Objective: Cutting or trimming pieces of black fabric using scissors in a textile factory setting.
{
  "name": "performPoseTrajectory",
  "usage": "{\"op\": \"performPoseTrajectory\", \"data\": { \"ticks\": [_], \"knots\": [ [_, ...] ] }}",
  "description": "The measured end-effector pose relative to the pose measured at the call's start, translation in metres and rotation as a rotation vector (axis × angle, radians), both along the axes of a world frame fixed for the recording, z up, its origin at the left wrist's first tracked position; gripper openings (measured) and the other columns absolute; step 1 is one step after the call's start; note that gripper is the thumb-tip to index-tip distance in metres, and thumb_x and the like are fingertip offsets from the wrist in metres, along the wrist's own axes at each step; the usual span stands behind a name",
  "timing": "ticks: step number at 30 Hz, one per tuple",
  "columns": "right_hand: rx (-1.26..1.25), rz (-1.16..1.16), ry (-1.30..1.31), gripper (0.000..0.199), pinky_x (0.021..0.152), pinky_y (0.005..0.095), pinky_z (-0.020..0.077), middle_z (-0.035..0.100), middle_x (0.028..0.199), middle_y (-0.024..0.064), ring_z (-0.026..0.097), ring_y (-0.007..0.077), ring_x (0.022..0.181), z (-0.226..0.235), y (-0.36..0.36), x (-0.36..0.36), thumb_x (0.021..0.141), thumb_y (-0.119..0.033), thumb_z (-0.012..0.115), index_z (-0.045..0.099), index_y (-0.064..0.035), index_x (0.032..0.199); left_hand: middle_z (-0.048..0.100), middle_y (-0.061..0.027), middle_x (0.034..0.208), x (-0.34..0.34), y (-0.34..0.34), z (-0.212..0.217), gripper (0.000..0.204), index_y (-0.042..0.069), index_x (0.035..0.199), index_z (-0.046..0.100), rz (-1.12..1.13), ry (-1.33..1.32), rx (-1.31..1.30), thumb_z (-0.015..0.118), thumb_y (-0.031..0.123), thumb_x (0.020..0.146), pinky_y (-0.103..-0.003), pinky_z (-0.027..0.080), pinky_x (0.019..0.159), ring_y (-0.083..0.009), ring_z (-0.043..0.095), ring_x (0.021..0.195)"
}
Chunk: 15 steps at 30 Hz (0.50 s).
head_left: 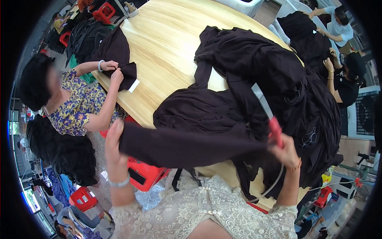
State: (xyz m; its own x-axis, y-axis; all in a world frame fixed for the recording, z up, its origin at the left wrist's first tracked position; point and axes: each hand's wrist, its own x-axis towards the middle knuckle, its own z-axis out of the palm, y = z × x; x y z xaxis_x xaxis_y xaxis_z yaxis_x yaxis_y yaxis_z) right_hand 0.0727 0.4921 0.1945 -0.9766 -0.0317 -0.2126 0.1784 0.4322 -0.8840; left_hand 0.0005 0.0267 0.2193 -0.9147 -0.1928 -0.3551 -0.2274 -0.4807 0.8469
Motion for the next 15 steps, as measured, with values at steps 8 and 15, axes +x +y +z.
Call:
{"op": "performPoseTrajectory", "data": {
  "ticks": [8,15],
  "knots": [
    [0.273,-0.334,0.232,0.026,0.065,0.0321,0.0508,0.066,0.078,0.0151,0.066,0.0261,0.069,-0.059,-0.065,-0.027,0.077,-0.013,0.076,0.063,0.0003,0.095,0.062,-0.0019,0.100,-0.058,0.038,-0.152,0.030,0.008,0.116,0.054,-0.141,-0.201,-0.244,0.063,0.022,0.091,-0.021,0.048,0.070,-0.0100,0.058,0.084],
    [0.544,0.021,-0.049,0.071,0.075,0.0473,0.0506,0.056,0.108,0.0232,0.059,0.0434,0.091,-0.147,-0.128,0.049,0.066,-0.022,0.083,0.045,0.0015,0.120,0.053,-0.0139,0.108,0.010,0.050,-0.206,0.065,0.002,0.130,0.046,-0.304,-0.054,-0.820,0.078,0.017,0.075,-0.029,0.048,0.074,-0.0160,0.052,0.082]
  ]
}}
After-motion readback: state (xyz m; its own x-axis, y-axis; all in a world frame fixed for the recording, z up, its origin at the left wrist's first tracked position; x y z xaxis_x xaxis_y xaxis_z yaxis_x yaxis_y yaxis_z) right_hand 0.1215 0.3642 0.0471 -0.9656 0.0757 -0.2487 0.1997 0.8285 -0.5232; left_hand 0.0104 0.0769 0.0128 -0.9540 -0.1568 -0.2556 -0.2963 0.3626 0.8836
